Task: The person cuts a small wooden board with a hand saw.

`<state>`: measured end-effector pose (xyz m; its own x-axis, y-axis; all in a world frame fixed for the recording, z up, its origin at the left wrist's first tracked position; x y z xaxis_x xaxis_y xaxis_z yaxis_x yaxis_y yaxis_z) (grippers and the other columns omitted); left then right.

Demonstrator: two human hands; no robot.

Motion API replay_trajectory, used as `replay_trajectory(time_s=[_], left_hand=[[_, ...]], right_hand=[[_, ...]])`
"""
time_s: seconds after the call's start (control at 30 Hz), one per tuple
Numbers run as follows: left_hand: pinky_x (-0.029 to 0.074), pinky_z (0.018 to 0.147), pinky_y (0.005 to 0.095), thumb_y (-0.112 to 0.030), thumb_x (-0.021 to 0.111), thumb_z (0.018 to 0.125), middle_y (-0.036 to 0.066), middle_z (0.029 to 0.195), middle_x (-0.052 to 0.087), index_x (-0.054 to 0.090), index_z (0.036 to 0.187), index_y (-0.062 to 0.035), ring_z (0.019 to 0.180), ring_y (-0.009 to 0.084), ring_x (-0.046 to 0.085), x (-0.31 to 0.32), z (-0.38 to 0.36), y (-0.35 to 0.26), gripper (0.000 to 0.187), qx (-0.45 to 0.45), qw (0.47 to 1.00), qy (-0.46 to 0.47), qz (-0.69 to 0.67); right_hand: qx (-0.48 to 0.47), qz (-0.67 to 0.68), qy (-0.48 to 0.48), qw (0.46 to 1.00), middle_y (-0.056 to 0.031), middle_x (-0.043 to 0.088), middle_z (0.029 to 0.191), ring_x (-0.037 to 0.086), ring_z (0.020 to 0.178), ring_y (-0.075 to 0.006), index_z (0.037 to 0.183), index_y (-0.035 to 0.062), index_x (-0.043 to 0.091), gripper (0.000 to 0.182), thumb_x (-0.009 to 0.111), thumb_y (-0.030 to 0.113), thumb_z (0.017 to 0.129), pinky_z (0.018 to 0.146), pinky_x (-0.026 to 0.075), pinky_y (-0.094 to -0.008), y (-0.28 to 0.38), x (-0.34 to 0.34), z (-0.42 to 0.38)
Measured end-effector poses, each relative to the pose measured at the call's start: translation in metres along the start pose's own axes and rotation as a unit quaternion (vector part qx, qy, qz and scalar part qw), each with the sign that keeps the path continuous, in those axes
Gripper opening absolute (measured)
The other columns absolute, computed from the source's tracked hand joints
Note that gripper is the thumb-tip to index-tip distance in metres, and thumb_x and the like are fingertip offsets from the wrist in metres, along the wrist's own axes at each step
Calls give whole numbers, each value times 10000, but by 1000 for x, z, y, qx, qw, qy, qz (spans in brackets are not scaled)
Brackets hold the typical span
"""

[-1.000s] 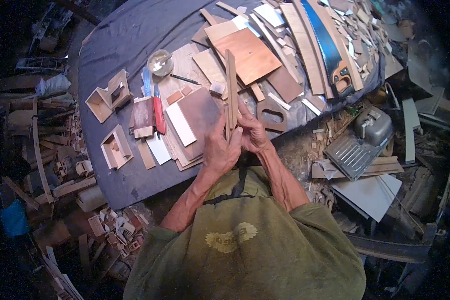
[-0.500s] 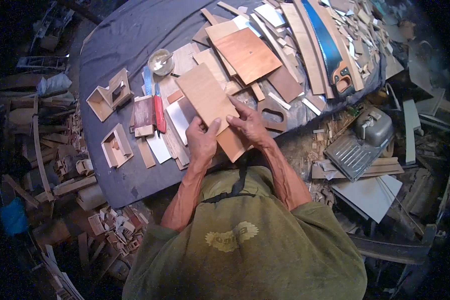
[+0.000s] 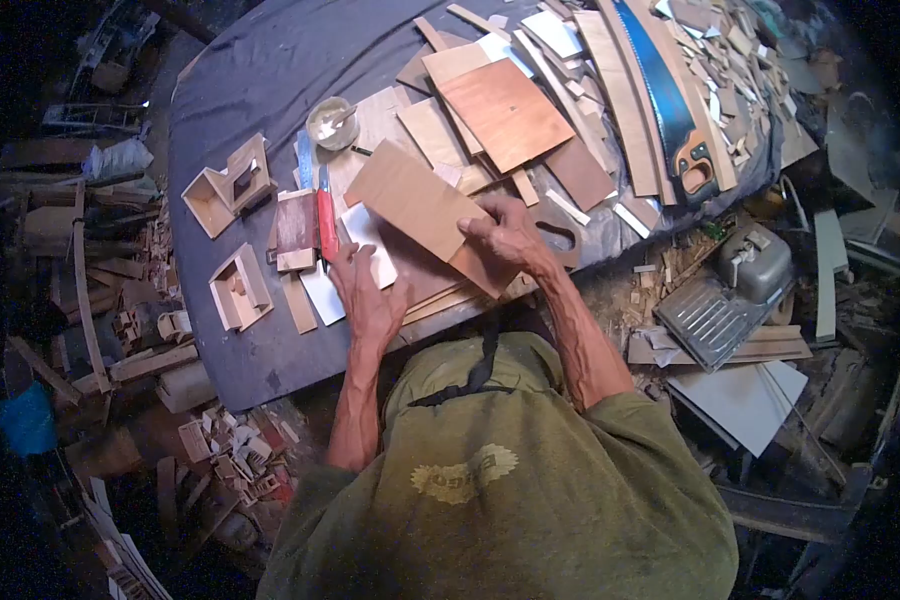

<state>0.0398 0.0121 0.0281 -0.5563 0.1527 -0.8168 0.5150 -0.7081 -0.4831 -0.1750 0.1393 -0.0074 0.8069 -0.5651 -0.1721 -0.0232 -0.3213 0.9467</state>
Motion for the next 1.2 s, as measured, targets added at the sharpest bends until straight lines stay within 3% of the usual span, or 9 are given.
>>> replay_trajectory(time_s=[0.13, 0.17, 0.3, 0.47, 0.63, 0.83, 0.97, 1.07, 1.2], left_hand=[[390, 966, 509, -122, 754, 743, 175, 1180, 527, 584, 1153, -15, 1126, 386, 489, -27, 5, -18, 456, 27, 998, -51, -12], [390, 954, 509, -113, 752, 746, 162, 1180, 536, 600, 1136, -25, 1133, 366, 494, -34, 11, -26, 428, 33, 998, -49, -10], [456, 857, 467, -119, 744, 766, 170, 1033, 599, 608, 1070, -15, 986, 369, 575, -50, 28, -40, 348, 46, 998, 38, -17], [509, 708, 449, -128, 699, 821, 186, 784, 631, 597, 1025, 12, 749, 398, 629, -47, 2, -22, 267, -73, 970, 230, 8], [466, 745, 485, -118, 674, 818, 159, 882, 572, 594, 953, -33, 857, 381, 590, -2, -19, 9, 178, 14, 991, 113, 71], [452, 717, 483, -61, 634, 813, 141, 927, 566, 595, 973, -46, 894, 348, 592, 28, 18, 34, 165, 54, 994, 26, 89], [478, 768, 480, -18, 620, 787, 172, 936, 599, 599, 1054, -25, 880, 385, 609, 5, 33, 21, 268, -61, 996, -47, 44], [482, 743, 475, -47, 650, 786, 180, 921, 598, 597, 1092, -12, 830, 385, 605, -40, 40, -11, 312, -17, 997, -78, 4], [417, 883, 475, -144, 710, 787, 158, 1034, 613, 589, 1128, -23, 990, 355, 587, -55, 53, -42, 381, 113, 993, 40, -4]], right_hand=[[-45, -195, 110, 974, -98, 682, 839, 609, 748, -164, 1070, -38, 688, 403, 749, 288, 840, 693, 488, -314, 47, -16, 7], [-98, -233, 119, 960, -182, 705, 928, 675, 841, -277, 1112, -34, 681, 469, 737, 339, 835, 768, 520, -384, 43, -15, 14], [-210, -349, 139, 903, -230, 693, 1049, 643, 1014, -429, 1131, -2, 686, 508, 718, 414, 841, 878, 508, -470, 56, -12, 20], [-139, -350, 98, 921, -211, 696, 1015, 661, 950, -363, 1122, 3, 687, 469, 727, 376, 841, 853, 513, -421, 56, -26, 16], [-121, -247, 11, 962, -192, 705, 966, 667, 891, -329, 1078, -22, 698, 445, 742, 334, 813, 807, 515, -416, 33, -48, 13], [-92, -235, 34, 967, -198, 710, 1001, 675, 918, -318, 1092, -27, 700, 460, 751, 334, 812, 819, 518, -399, 28, -57, 12], [-100, -270, 57, 956, -205, 709, 1003, 683, 918, -330, 1107, -10, 695, 438, 740, 319, 823, 816, 527, -408, 35, -56, 10], [-143, -302, 77, 940, -209, 703, 986, 679, 900, -347, 1098, -7, 688, 424, 743, 311, 824, 810, 527, -421, 40, -48, 5], [-208, -354, 180, 894, -221, 690, 948, 667, 888, -375, 1068, -8, 678, 428, 754, 326, 810, 779, 517, -448, 57, -16, 14]])
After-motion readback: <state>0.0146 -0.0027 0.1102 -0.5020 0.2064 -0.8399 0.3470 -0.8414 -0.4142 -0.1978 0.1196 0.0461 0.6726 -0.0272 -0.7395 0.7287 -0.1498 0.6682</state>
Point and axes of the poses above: each hand's wrist, its own z-axis towards the middle knuckle, its own x-axis out of the palm, y = z × x, the point moved 1 cm from there along z, towards the middle knuckle
